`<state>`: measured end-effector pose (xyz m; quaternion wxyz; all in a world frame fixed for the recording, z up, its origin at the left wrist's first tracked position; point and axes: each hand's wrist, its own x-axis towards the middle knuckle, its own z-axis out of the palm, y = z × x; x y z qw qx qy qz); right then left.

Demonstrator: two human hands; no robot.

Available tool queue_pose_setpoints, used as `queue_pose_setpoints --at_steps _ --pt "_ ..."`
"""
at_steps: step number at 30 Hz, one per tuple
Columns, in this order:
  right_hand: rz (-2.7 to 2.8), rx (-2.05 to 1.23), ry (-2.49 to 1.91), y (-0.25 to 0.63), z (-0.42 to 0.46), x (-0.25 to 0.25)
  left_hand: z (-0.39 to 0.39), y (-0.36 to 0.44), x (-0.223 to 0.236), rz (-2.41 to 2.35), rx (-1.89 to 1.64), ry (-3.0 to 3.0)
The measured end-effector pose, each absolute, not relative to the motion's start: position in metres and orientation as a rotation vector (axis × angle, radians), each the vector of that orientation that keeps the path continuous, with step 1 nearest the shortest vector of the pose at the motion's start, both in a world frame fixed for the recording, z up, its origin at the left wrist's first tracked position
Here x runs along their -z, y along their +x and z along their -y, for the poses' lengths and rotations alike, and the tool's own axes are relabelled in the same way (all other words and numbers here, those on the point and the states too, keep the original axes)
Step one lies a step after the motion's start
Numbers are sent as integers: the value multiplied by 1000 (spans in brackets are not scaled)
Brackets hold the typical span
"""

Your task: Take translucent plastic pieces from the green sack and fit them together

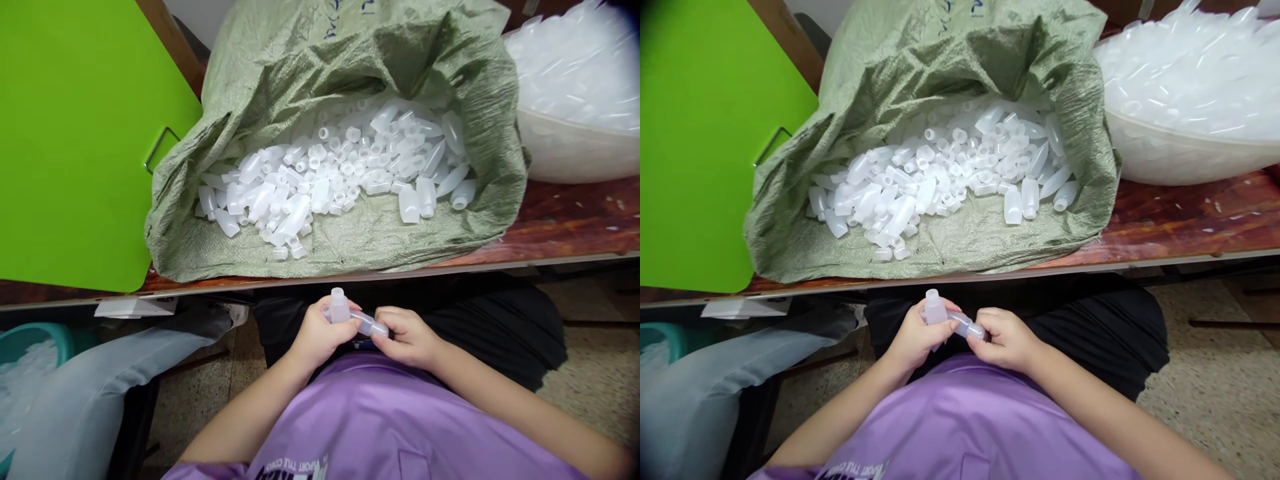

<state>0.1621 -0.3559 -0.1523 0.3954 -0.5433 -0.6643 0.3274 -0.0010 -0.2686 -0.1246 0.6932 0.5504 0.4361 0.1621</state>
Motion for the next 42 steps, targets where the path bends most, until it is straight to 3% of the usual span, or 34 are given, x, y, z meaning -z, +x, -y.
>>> queue_pose_setpoints --at_steps 5,12,16,23,31,34,37,42 --pt "1569 -1021 -1399 154 356 150 270 -3 125 -966 -398 1228" --pt "2094 -92 -1599 166 351 144 266 4 127 -1020 -437 1009" --pt "2170 159 -1468 168 343 153 268 5 128 -1046 -437 966" --pt "1867 -442 -1599 153 338 171 270 6 132 -1074 -520 979" --pt "1718 -497 -2032 176 348 192 253 19 147 -1201 -251 1713" --pt "1742 -631 -2108 192 352 173 250 18 151 -1114 -196 1980" --pt "1840 -810 -1828 194 351 133 248 14 151 -1060 -97 2111" --pt "1900 -418 -1514 170 312 72 250 7 148 -1009 83 2183"
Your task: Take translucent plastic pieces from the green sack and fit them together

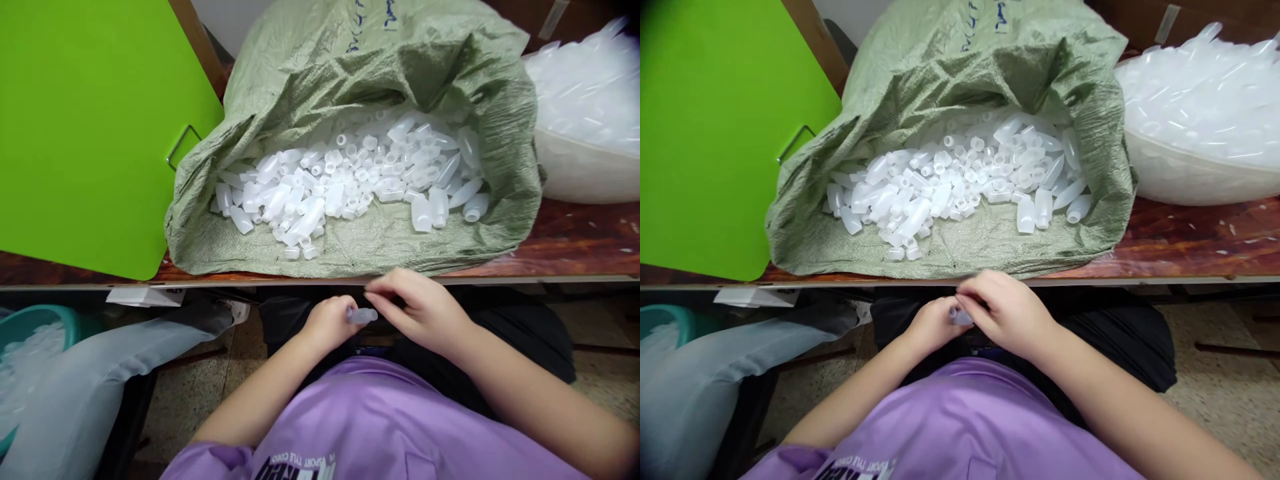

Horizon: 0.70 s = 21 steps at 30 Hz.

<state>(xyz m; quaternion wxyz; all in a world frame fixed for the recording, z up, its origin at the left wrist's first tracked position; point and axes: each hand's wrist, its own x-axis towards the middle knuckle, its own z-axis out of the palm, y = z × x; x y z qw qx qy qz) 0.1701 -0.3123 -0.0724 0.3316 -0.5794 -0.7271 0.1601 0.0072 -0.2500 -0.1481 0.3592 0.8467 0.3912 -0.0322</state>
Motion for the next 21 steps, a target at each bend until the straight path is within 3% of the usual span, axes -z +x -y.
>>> queue_pose_setpoints --at_steps 4,10,15,21 --pt "2203 -166 -1579 143 253 58 255 2 140 -984 189 2167" --pt "2432 -150 -1773 116 207 49 256 -14 120 -835 120 2107" --pt "2293 -361 -1706 129 227 41 254 -23 113 -810 -21 1984" --pt "2017 -790 -1250 178 301 58 252 -21 99 -671 -139 1764"
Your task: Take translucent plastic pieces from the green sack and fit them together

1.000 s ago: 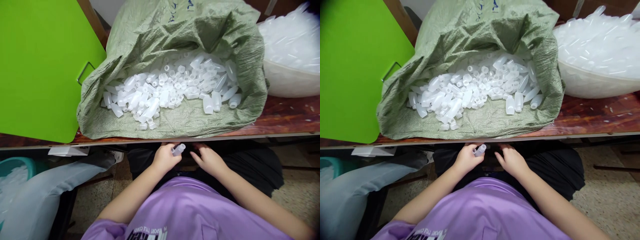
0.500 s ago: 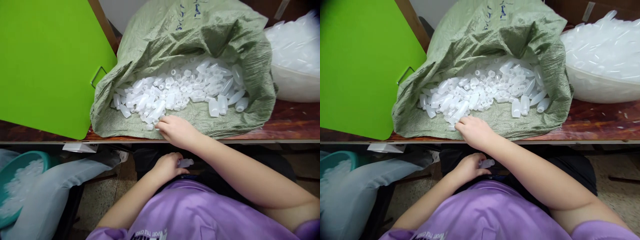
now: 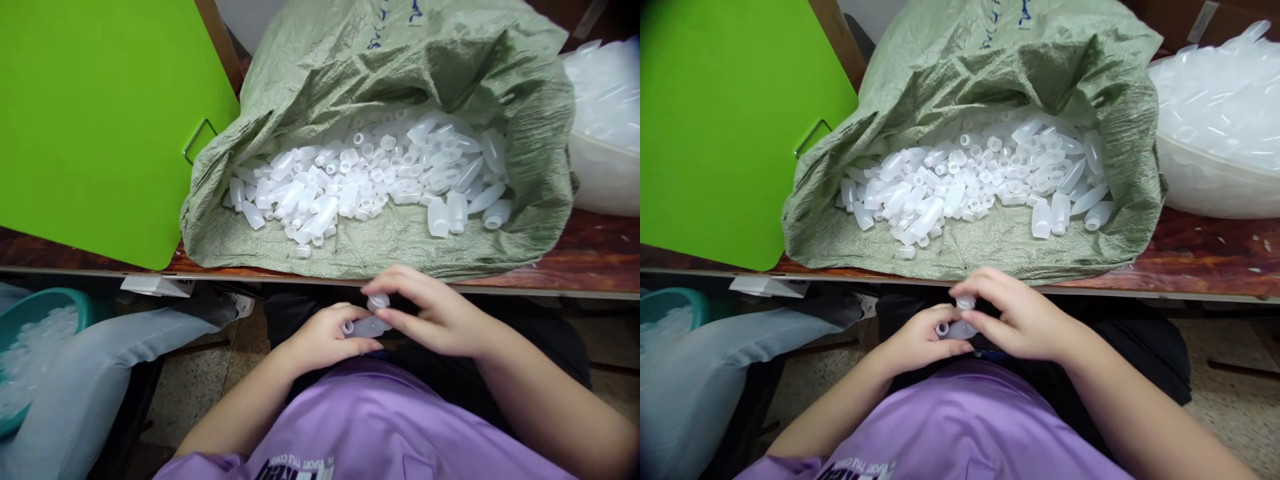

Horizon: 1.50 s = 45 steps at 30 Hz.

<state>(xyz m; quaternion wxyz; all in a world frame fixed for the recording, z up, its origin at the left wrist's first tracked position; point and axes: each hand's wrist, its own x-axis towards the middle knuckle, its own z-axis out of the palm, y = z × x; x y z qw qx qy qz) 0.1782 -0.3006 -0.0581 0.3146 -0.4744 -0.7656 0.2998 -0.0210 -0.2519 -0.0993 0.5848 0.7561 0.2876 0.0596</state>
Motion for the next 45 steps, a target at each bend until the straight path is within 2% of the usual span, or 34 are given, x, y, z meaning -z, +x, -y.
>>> queue_pose_setpoints --at_steps 10,17,23,28,31,34,36,40,45 --pt "1899 -901 -1237 202 366 80 248 -4 92 -497 170 1298" --pt "1919 -1036 -1143 204 365 75 243 1 117 -328 442 819" --pt "1906 -1000 -1150 200 368 82 253 5 142 -351 542 627" --pt "2000 -706 -1127 198 370 84 254 6 151 -255 592 548" --pt "2006 -785 -1264 195 368 84 251 8 144 -225 544 597" --pt "1870 -1037 -1553 191 367 95 246 10 128 -355 503 857" --pt "1729 -1067 -1697 190 369 106 244 10 118 -472 467 1060" --pt "1694 -892 -1563 190 379 123 240 7 110 -600 350 1212" --pt "1624 -1196 -1660 187 385 130 243 8 111 -654 348 1297"
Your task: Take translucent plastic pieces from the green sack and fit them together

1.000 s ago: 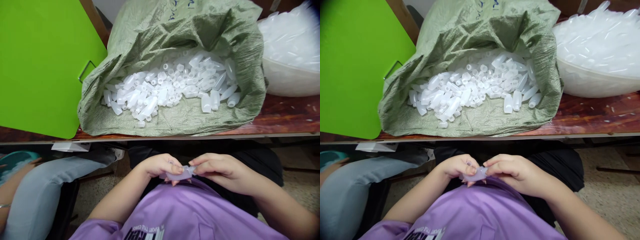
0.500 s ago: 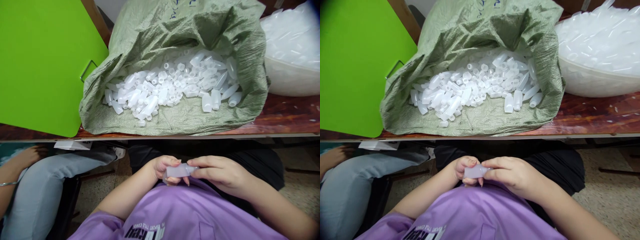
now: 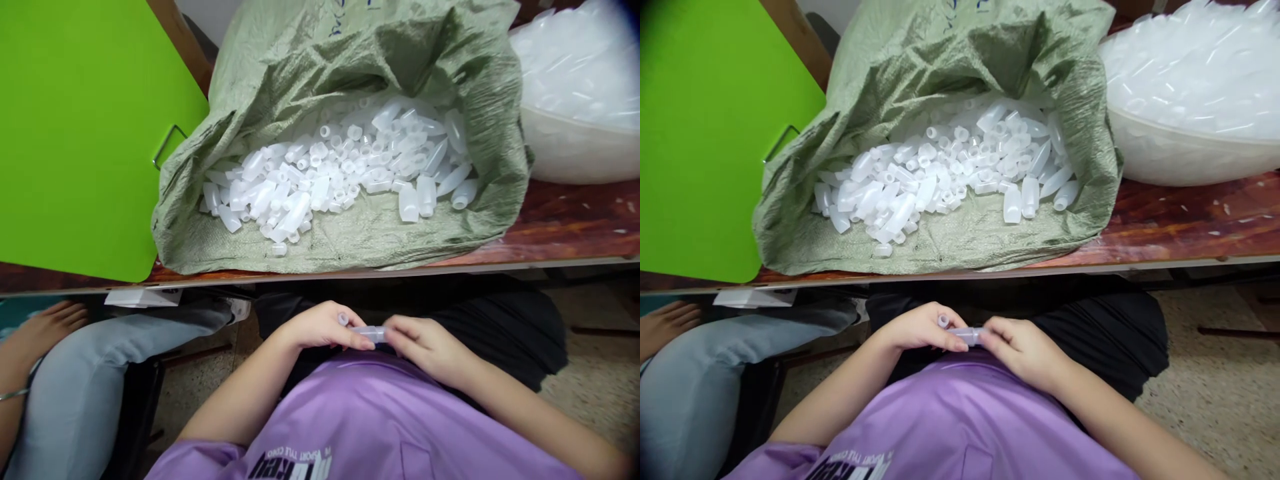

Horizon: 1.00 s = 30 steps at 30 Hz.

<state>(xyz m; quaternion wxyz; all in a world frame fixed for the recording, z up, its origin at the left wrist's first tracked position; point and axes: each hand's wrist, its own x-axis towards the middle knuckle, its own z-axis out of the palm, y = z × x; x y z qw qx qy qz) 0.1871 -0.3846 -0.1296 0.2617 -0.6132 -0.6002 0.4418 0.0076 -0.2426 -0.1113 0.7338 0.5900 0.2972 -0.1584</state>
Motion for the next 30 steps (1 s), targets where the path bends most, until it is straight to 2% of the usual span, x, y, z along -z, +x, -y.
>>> queue_pose_setpoints --at_steps 5,12,17,23,27,30 --pt "1642 -957 -1575 185 383 137 247 11 112 -668 331 1302" --pt "1424 -1189 -1738 175 375 138 263 10 115 -718 229 1384" --pt "1719 -798 -1677 177 373 146 263 8 117 -685 228 1486" --pt "1189 -1232 -1642 156 375 174 278 7 115 -612 90 2063" --pt "1088 -1313 -1726 149 371 186 279 8 125 -616 211 2192" --pt "1026 -1233 -1856 160 364 191 270 14 137 -796 286 2306"
